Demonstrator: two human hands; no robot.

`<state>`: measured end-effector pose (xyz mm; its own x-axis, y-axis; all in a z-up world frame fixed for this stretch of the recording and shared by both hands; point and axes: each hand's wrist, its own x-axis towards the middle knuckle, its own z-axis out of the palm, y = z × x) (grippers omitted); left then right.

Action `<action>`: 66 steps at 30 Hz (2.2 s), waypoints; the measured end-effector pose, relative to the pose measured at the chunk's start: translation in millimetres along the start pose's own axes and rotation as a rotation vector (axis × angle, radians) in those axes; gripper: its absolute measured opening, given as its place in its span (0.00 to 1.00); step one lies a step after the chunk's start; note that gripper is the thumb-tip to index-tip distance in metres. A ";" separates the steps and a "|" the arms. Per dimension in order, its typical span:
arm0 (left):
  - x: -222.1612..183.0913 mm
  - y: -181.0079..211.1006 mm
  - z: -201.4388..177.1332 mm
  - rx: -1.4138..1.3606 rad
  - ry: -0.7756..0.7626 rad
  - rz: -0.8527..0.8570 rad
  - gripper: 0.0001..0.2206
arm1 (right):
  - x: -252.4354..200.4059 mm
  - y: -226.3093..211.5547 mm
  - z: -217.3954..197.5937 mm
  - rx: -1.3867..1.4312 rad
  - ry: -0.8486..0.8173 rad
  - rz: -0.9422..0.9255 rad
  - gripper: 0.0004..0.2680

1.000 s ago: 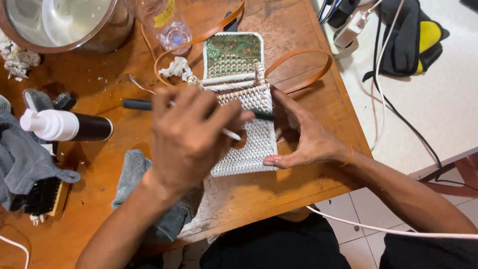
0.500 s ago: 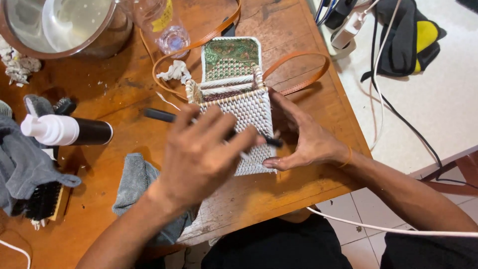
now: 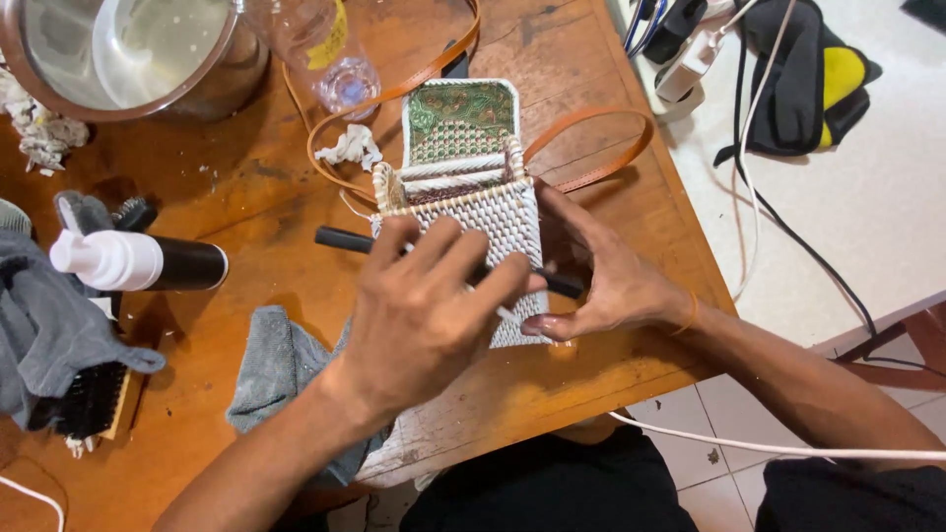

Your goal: Cleaning the exterior of a white woven bag using a brush and a cloth.

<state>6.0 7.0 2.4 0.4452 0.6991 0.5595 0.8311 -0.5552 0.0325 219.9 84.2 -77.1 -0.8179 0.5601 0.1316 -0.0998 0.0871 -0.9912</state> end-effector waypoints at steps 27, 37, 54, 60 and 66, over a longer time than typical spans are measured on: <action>-16.8 2.3 8.5 0.035 0.043 -0.100 0.12 | -10.9 19.9 -3.4 -0.512 0.011 0.259 0.54; -11.5 -0.2 2.8 0.170 0.114 -0.139 0.14 | -10.1 18.6 -3.2 -0.360 0.016 0.066 0.50; -37.4 -29.3 -49.5 -0.028 -0.077 -0.559 0.08 | -1.5 1.7 2.0 -0.201 0.031 0.004 0.45; -79.8 -42.8 -34.5 -0.038 -0.006 -0.655 0.15 | 2.9 7.9 2.5 -0.224 0.028 -0.058 0.44; -104.1 -56.7 -24.9 -0.022 0.075 -0.748 0.11 | 11.4 16.4 -1.5 -0.048 0.056 -0.094 0.44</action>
<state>-95.8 -45.5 -37.0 -0.2603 0.8611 0.4368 0.8956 0.0463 0.4425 209.8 93.2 -91.8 -0.7729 0.5928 0.2261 -0.1465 0.1800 -0.9727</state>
